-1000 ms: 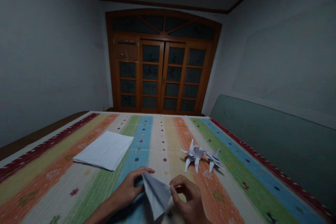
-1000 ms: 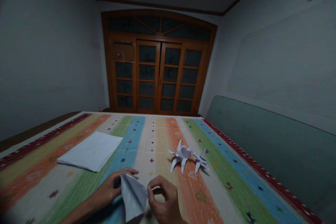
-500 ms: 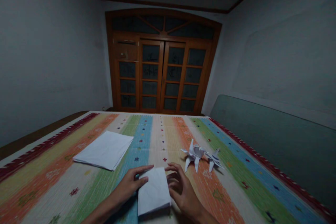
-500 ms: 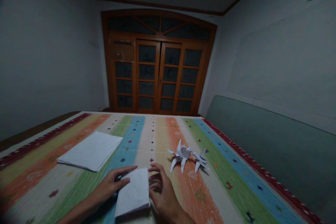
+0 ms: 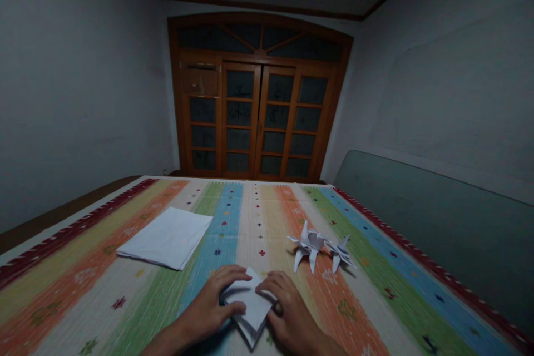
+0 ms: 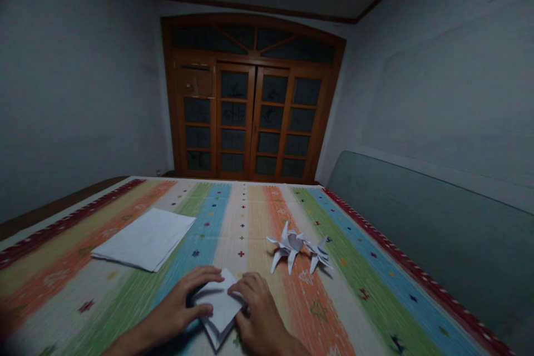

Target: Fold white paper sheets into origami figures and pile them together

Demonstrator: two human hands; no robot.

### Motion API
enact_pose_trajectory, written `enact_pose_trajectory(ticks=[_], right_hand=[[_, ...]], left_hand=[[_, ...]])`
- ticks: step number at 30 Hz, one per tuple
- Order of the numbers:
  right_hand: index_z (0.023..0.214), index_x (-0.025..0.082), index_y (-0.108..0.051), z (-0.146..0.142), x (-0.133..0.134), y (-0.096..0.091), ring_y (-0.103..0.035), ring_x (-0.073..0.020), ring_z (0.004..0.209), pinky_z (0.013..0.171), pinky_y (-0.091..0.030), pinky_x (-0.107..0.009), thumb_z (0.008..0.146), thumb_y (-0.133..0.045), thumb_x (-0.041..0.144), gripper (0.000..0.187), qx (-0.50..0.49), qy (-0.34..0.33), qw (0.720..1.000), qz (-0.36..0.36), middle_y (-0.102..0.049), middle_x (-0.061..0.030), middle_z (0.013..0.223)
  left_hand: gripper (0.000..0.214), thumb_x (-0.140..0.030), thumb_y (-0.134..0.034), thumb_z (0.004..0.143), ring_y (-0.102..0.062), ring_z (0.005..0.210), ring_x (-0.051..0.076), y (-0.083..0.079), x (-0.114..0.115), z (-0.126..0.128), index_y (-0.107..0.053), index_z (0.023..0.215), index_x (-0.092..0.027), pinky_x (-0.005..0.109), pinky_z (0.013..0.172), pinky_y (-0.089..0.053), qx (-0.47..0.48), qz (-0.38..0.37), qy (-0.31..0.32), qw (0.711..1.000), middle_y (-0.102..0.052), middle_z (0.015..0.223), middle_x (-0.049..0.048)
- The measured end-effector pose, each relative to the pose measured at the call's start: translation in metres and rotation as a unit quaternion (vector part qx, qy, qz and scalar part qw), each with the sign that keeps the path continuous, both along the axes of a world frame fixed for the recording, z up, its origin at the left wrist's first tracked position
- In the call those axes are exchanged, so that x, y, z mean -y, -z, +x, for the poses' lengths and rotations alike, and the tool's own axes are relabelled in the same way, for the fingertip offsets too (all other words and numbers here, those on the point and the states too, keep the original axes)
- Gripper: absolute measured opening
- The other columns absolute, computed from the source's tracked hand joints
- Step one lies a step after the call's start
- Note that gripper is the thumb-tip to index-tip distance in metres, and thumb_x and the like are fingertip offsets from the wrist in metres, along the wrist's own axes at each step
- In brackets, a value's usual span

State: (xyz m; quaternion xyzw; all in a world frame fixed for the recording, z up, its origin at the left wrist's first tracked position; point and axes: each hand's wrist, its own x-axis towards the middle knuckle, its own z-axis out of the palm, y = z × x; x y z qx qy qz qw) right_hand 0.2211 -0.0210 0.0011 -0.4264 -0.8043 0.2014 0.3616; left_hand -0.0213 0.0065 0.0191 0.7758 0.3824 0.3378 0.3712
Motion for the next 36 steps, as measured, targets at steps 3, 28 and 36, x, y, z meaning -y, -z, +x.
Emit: enact_pose_trajectory(ticks=[3,28,36], right_hand=[[0.107,0.021,-0.071,0.000,0.002,-0.004,-0.065,-0.0255,0.103,0.092,-0.052,-0.039,0.072,-0.054,0.002,0.043,0.002,-0.004,1.000,-0.026,-0.070,-0.0092,0.108],[0.133,0.019,-0.056,-0.015,0.004,0.006,-0.069,-0.0236,0.095,0.083,-0.056,-0.034,0.078,-0.049,0.003,0.058,-0.096,0.052,0.994,0.015,-0.069,-0.0105,0.113],[0.139,0.017,-0.051,-0.018,0.004,0.002,-0.067,-0.0212,0.075,0.072,-0.055,-0.034,0.077,-0.059,0.014,0.062,-0.137,0.084,0.985,-0.067,-0.068,-0.0104,0.105]], left_hand=[[0.058,-0.043,-0.087,0.074,-0.056,0.128,0.034,-0.007,0.007,-0.001,-0.069,0.128,-0.029,0.048,0.114,-0.038,-0.034,0.019,0.066,0.997,-0.066,0.134,0.0102],[0.036,-0.022,-0.054,0.087,-0.071,0.088,0.028,-0.004,0.016,0.033,-0.072,0.118,-0.018,0.037,0.080,-0.053,0.018,-0.008,-0.109,0.994,-0.077,0.106,0.0113],[0.051,-0.046,-0.068,0.078,-0.060,0.066,0.017,0.002,0.007,0.031,-0.069,0.122,-0.019,0.026,0.056,-0.045,0.194,-0.167,-0.096,0.962,-0.071,0.109,0.0096]])
